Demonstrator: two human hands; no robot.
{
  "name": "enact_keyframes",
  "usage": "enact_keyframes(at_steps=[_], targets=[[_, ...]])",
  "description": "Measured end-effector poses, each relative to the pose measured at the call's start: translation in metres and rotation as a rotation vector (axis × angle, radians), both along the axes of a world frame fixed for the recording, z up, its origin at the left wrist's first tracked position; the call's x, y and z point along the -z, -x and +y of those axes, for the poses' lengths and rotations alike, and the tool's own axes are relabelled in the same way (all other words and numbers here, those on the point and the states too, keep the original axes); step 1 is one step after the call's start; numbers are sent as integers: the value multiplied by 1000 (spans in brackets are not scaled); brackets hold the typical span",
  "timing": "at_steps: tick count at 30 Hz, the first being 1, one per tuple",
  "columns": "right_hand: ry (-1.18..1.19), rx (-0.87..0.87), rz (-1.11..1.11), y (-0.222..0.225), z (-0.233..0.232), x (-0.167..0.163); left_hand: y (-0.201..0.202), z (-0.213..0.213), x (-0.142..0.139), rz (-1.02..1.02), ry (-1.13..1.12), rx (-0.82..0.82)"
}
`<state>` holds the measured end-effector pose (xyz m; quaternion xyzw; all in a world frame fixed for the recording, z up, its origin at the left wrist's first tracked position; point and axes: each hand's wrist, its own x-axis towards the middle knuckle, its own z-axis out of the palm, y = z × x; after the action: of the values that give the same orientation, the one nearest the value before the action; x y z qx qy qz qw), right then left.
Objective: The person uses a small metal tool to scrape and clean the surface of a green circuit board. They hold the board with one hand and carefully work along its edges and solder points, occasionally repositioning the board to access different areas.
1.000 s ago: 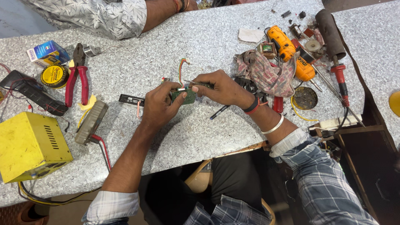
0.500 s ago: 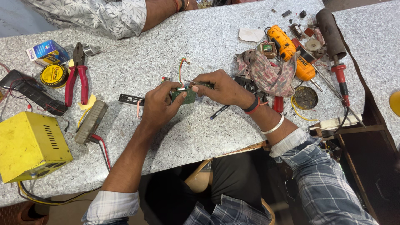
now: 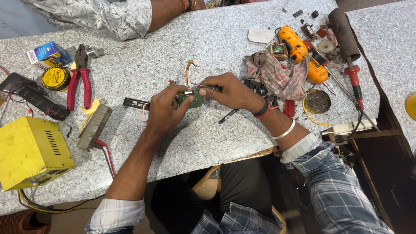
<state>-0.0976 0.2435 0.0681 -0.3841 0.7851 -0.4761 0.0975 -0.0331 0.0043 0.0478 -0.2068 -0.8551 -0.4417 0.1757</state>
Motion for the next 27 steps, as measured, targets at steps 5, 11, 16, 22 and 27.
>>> enact_keyframes(at_steps=[5, 11, 16, 22, 27], targets=[[0, -5, -4, 0, 0, 2, 0, 0, 0, -1, -6, 4], [-5, -2, 2, 0, 0, 2, 0, 1, 0, -8, -3, -1], [-1, 2, 8, 1, 0, 1, 1, 0, 0, 11, 2, -2], [-3, -3, -1, -2, 1, 1, -3, 1, 1, -2, -9, -1], [5, 1, -15, -2, 0, 1, -2, 1, 1, -14, 2, -17]])
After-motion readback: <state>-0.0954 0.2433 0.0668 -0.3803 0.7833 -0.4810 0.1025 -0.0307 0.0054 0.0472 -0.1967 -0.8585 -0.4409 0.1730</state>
